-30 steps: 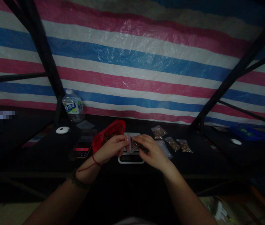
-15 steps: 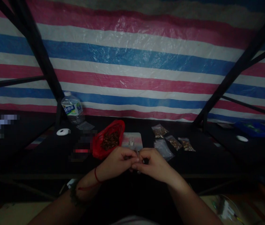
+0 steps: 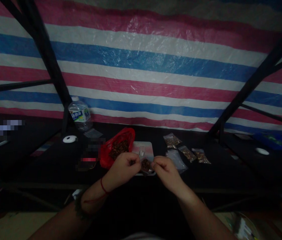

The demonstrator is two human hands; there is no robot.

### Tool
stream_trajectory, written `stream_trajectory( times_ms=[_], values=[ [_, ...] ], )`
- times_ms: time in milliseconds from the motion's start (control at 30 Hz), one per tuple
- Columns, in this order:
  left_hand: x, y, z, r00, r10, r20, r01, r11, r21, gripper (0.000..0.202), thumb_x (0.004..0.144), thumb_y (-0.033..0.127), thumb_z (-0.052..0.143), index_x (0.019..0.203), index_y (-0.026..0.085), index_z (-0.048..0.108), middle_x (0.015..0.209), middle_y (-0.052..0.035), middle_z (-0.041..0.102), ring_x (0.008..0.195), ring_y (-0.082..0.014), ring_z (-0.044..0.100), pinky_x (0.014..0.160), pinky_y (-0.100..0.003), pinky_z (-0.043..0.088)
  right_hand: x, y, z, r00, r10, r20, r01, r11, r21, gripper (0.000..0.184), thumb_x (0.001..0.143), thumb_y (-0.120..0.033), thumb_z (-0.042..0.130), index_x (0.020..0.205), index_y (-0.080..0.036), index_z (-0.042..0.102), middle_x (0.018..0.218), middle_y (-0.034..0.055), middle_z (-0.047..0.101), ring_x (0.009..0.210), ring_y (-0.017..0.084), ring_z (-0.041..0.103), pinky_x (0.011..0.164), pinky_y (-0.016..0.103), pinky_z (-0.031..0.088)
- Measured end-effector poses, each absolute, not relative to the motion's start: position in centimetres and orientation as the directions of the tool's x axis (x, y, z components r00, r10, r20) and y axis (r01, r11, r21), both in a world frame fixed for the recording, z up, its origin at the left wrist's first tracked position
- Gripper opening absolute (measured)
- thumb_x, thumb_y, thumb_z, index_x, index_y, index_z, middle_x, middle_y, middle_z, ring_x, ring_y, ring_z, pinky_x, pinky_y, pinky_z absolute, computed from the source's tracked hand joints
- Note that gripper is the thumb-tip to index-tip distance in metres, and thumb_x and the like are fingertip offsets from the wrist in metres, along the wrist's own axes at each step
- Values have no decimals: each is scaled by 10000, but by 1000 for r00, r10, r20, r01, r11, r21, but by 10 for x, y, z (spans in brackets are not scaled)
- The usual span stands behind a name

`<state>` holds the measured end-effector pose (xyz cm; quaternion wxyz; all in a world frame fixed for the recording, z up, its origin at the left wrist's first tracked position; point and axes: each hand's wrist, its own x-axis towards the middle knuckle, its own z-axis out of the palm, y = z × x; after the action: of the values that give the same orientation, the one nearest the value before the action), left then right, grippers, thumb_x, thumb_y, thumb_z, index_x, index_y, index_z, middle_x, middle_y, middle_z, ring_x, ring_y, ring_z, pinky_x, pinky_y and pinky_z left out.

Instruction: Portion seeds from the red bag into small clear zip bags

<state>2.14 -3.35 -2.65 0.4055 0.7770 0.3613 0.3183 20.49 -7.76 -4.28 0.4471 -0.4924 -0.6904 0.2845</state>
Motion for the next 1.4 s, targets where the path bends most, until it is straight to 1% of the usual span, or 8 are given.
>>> stream_trajectory(
  times_ms=[133, 233, 400, 533, 700, 867, 1100, 1400],
  values=[
    [10, -31, -13, 581, 738, 342, 225, -550, 804, 229, 751, 178, 495, 532, 151, 555, 691, -20, 558, 662, -121, 529, 632, -222, 429, 198, -76, -46, -28, 932, 361, 197, 359, -912, 155, 828, -373, 585, 834, -218, 589, 966, 39, 584, 944, 185, 550, 774, 284, 437],
    [0, -29, -2, 588, 715, 378, 146, -554, 820, 244, 776, 191, 502, 552, 149, 586, 797, -52, 607, 733, -138, 571, 672, -235, 457, 193, -74, -52, 21, 983, 180, -139, 182, -973, 408, 786, -340, 646, 1168, -301, 509, 1302, 54, 509, 1155, 212, 521, 912, 350, 453],
    [-14, -22, 3, 500, 746, 439, 144, -572, 808, 271, 803, 238, 507, 547, 154, 541, 770, -55, 628, 720, -147, 585, 665, -246, 466, 183, -69, -49, -278, 953, -121, -482, -247, -841, 432, 791, -278, 644, 1200, -250, 508, 1079, 64, 648, 876, 173, 657, 775, 336, 536],
    [-30, -3, 0, 406, 790, 460, 337, -597, 728, 255, 834, 314, 490, 675, 155, 610, 781, -47, 656, 730, -153, 592, 695, -251, 464, 179, -49, -36, -224, 968, -112, -507, -214, -835, 355, 708, -200, 730, 1030, -218, 580, 946, 22, 674, 771, 134, 655, 671, 254, 541],
    [-63, 32, -10, 271, 869, 414, 725, -467, 505, 363, 885, 409, 417, 847, 158, 677, 862, -82, 693, 789, -201, 623, 692, -280, 444, 179, 11, -25, -156, 987, 31, -307, -19, -952, 398, 642, -199, 766, 994, -214, 579, 897, 8, 685, 707, 120, 644, 594, 213, 514],
    [-86, 52, -23, 396, 914, 93, 832, -400, 384, 267, 819, 323, 487, 798, 174, 708, 832, -87, 721, 729, -195, 643, 628, -256, 433, 169, 73, -38, -237, 965, 111, 113, 141, -984, 356, 668, -189, 720, 1008, -157, 619, 884, 45, 717, 786, 159, 674, 740, 303, 540],
    [-85, 58, -35, 385, 922, 43, 866, -377, 327, 300, 833, 283, 453, 835, 154, 724, 860, -133, 730, 751, -207, 668, 675, -268, 458, 141, 94, -34, -388, 860, 330, 512, 500, -698, 266, 799, -173, 612, 1050, -210, 693, 1077, 43, 710, 984, 188, 656, 919, 355, 481],
    [-84, 56, -27, 374, 922, 103, 855, -386, 347, 280, 811, 226, 461, 890, 155, 720, 892, -137, 729, 804, -231, 672, 736, -287, 471, 129, 90, -32, -338, 845, 415, 714, 518, -472, 247, 843, -194, 543, 1014, -221, 718, 1004, 41, 731, 941, 198, 663, 867, 325, 485]
  ],
)
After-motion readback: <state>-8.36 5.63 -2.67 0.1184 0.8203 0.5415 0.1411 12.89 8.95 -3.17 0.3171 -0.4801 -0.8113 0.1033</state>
